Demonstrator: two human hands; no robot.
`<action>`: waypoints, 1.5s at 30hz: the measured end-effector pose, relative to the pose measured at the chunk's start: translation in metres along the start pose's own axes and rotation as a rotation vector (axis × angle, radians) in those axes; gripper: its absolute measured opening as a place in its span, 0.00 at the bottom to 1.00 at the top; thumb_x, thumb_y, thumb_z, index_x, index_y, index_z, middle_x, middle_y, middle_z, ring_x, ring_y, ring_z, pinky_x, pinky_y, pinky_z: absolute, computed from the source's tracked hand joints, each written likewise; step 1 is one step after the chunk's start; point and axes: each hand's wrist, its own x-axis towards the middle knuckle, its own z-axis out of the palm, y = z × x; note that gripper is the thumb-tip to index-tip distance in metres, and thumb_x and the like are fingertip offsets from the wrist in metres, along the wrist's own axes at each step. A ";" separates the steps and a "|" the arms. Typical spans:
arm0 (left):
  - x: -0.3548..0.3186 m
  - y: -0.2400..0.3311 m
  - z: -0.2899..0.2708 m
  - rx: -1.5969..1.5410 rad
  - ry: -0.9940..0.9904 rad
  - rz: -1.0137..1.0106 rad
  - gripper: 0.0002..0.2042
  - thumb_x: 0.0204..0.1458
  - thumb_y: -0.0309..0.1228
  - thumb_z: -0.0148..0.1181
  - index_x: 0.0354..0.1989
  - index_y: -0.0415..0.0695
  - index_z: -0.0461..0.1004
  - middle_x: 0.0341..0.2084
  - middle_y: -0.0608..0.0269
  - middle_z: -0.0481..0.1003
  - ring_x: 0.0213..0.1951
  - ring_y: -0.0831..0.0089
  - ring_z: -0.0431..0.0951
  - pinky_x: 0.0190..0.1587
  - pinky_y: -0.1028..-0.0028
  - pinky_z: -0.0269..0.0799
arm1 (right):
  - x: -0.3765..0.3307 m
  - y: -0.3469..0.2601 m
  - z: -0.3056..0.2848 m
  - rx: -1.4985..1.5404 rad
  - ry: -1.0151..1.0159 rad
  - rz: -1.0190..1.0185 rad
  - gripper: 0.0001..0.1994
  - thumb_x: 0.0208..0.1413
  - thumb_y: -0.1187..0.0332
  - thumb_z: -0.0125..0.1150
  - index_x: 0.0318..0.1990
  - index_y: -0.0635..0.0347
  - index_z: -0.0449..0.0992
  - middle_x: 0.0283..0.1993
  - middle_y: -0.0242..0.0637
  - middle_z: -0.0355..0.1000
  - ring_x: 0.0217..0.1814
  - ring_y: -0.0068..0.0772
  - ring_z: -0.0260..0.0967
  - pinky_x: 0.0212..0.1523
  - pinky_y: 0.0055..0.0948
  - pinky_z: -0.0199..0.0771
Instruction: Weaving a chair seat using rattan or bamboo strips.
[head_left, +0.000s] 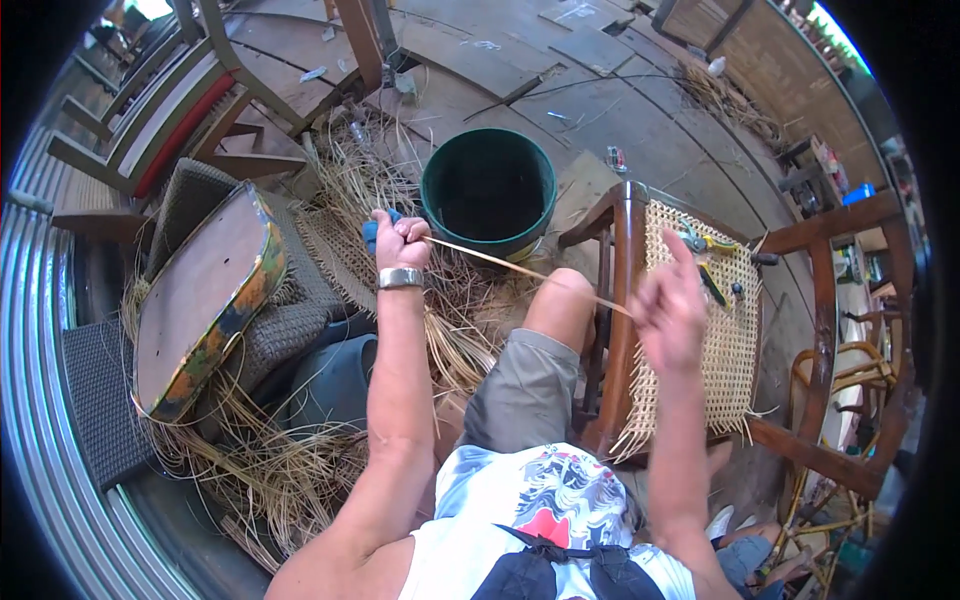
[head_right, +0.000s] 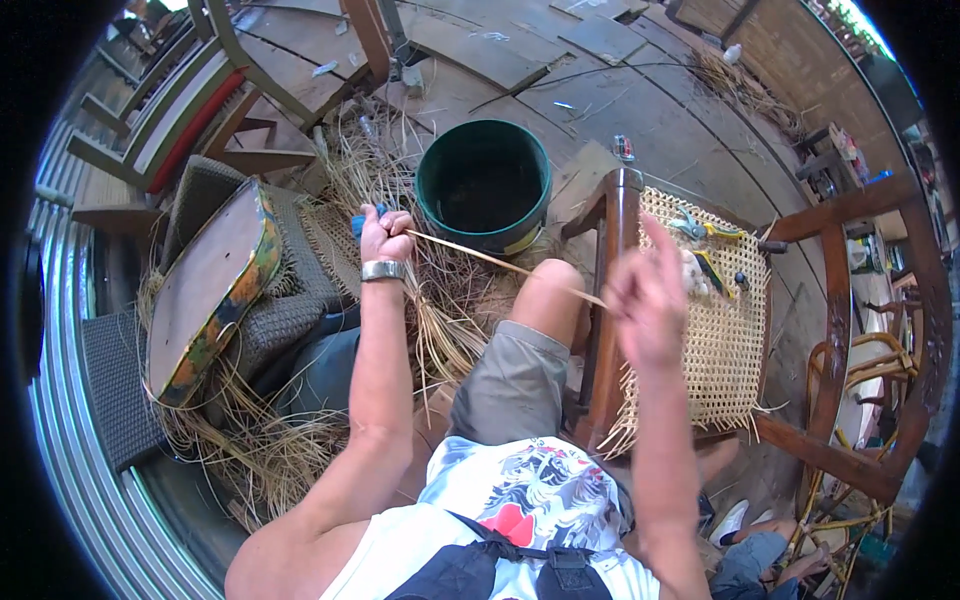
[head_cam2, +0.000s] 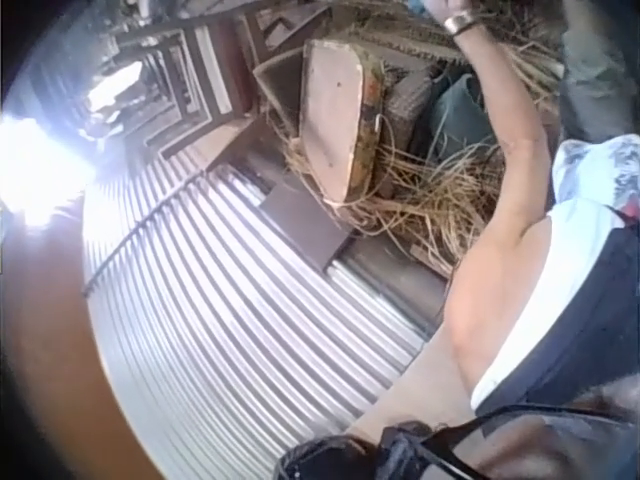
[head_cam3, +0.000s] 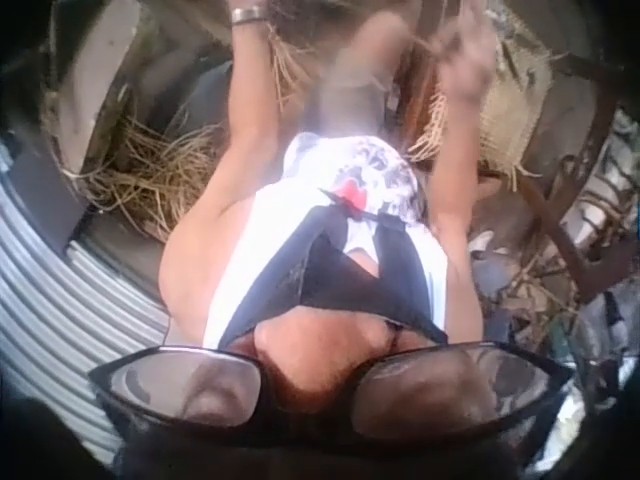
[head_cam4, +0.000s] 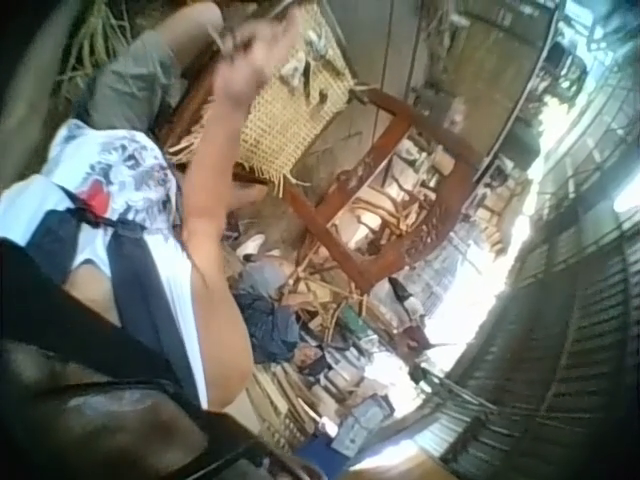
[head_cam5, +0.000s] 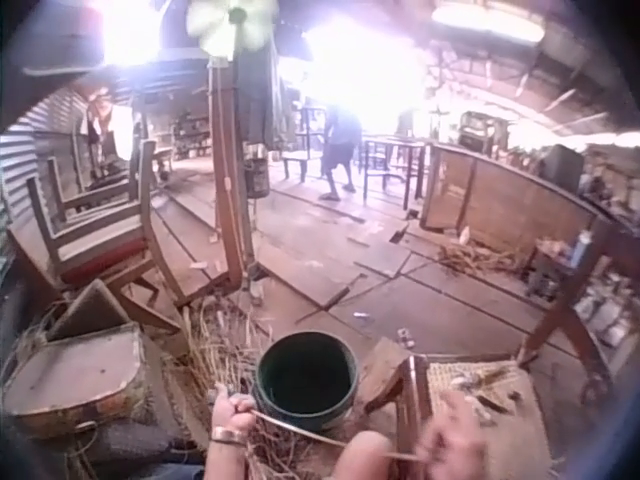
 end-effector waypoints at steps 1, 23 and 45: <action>0.007 0.011 -0.002 0.056 0.042 0.017 0.28 0.59 0.60 0.53 0.20 0.49 0.60 0.11 0.72 0.58 0.14 0.79 0.59 0.15 0.80 0.53 | -0.019 -0.016 -0.019 -0.126 0.014 0.003 0.23 0.68 0.73 0.44 0.70 0.58 0.59 0.26 0.26 0.59 0.21 0.13 0.51 0.19 0.13 0.53; -0.023 0.011 0.083 0.074 -0.370 -0.093 0.27 0.60 0.56 0.55 0.20 0.48 0.58 0.13 0.75 0.54 0.14 0.83 0.53 0.15 0.81 0.43 | -0.171 -0.233 -0.063 -1.137 -0.563 0.125 0.27 0.69 0.54 0.51 0.64 0.69 0.68 0.52 0.56 0.76 0.49 0.39 0.78 0.48 0.30 0.77; -0.030 0.018 -0.004 -0.063 -0.241 0.026 0.28 0.60 0.61 0.50 0.20 0.48 0.60 0.11 0.73 0.57 0.13 0.81 0.53 0.15 0.79 0.47 | 0.005 0.022 0.000 0.293 -0.114 0.136 0.17 0.69 0.56 0.51 0.50 0.61 0.73 0.16 0.19 0.48 0.17 0.15 0.45 0.27 0.26 0.57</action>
